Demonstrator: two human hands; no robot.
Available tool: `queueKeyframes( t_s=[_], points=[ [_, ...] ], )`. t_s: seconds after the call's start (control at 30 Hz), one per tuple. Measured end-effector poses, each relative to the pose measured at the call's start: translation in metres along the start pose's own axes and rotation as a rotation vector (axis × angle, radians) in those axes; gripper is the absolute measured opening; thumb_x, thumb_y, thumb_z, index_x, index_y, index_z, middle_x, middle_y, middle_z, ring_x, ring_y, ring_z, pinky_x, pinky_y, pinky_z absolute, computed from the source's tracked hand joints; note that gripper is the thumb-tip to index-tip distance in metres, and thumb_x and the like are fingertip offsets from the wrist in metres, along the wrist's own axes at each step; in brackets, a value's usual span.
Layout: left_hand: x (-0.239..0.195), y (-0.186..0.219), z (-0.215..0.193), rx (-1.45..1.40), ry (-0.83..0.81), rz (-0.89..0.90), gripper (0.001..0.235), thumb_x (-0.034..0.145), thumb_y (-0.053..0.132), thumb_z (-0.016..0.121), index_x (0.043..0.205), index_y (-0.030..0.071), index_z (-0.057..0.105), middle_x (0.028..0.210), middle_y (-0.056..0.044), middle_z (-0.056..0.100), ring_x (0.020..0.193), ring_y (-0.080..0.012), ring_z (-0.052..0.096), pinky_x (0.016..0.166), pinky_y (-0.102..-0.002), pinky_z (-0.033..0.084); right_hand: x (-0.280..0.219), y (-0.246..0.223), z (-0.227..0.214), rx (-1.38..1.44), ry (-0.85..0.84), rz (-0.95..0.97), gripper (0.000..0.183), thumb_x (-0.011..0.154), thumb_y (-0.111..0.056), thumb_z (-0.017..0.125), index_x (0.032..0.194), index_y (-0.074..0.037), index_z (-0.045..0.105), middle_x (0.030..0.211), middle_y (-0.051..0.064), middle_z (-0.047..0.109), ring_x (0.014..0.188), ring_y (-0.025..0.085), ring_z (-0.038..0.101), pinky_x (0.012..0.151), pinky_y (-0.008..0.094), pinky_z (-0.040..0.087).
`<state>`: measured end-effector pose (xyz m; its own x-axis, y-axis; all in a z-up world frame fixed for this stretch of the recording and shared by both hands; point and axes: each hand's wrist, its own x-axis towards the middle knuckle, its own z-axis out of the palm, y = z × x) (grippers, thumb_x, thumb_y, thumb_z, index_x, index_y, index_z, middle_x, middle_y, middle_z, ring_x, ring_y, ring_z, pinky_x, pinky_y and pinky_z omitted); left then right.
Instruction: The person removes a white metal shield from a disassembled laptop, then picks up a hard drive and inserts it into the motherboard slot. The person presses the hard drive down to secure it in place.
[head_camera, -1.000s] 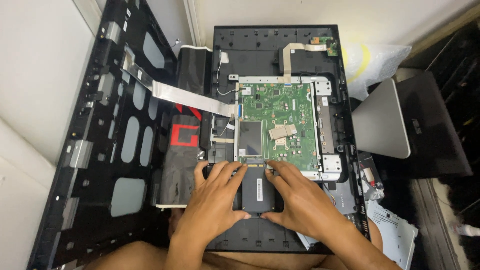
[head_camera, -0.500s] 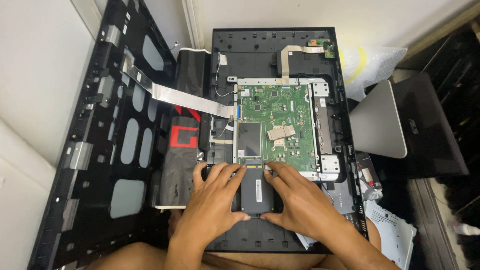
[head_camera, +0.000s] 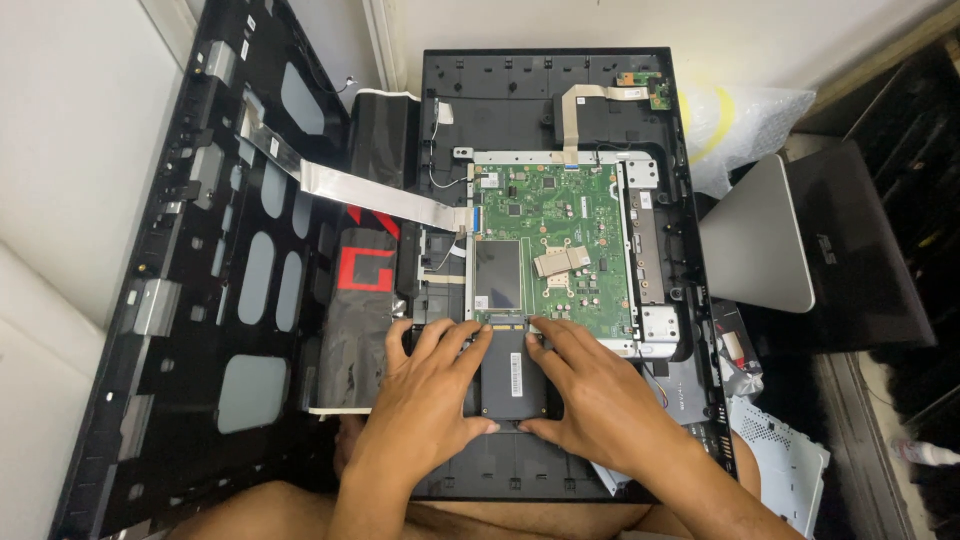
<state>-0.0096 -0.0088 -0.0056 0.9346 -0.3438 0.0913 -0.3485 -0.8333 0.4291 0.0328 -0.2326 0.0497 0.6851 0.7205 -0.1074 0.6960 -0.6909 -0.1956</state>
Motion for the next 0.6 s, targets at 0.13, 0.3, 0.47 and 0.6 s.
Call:
queueKeyframes(
  t_s=[0.13, 0.3, 0.47, 0.6],
  points=[
    [0.001, -0.001, -0.003, -0.017, -0.009, 0.002, 0.108, 0.061, 0.055, 0.096, 0.147, 0.008, 0.049, 0.143, -0.008, 0.054, 0.134, -0.0275, 0.042, 0.114, -0.061, 0.016, 0.000, 0.003, 0.003, -0.060, -0.029, -0.003, 0.100, 0.071, -0.049, 0.095, 0.143, 0.002, 0.049, 0.154, 0.020, 0.044, 0.140, 0.040, 0.044, 0.096, 0.052, 0.053],
    [0.003, -0.006, -0.007, -0.082, -0.042, 0.004, 0.107, 0.065, 0.056, 0.095, 0.148, 0.009, 0.047, 0.147, -0.007, 0.051, 0.136, -0.0273, 0.038, 0.113, -0.064, 0.014, 0.004, 0.009, 0.000, 0.019, -0.022, -0.029, 0.100, 0.065, -0.046, 0.100, 0.138, 0.003, 0.054, 0.148, 0.021, 0.049, 0.131, 0.040, 0.049, 0.099, 0.051, 0.050],
    [0.012, -0.010, -0.014, -0.170, -0.072, 0.024, 0.108, 0.057, 0.053, 0.102, 0.141, 0.007, 0.053, 0.153, -0.005, 0.046, 0.141, -0.0268, 0.035, 0.115, -0.060, 0.011, 0.008, 0.009, -0.003, 0.000, -0.013, -0.060, 0.099, 0.062, -0.049, 0.101, 0.134, 0.002, 0.056, 0.148, 0.023, 0.049, 0.129, 0.041, 0.051, 0.103, 0.053, 0.045],
    [0.016, -0.011, -0.018, -0.240, -0.109, 0.008, 0.107, 0.050, 0.049, 0.106, 0.136, 0.008, 0.057, 0.153, -0.002, 0.048, 0.140, -0.0239, 0.036, 0.114, -0.058, 0.012, 0.012, 0.011, -0.004, -0.052, 0.010, -0.100, 0.096, 0.058, -0.057, 0.100, 0.125, 0.001, 0.063, 0.150, 0.018, 0.052, 0.121, 0.037, 0.055, 0.103, 0.051, 0.044]
  ],
)
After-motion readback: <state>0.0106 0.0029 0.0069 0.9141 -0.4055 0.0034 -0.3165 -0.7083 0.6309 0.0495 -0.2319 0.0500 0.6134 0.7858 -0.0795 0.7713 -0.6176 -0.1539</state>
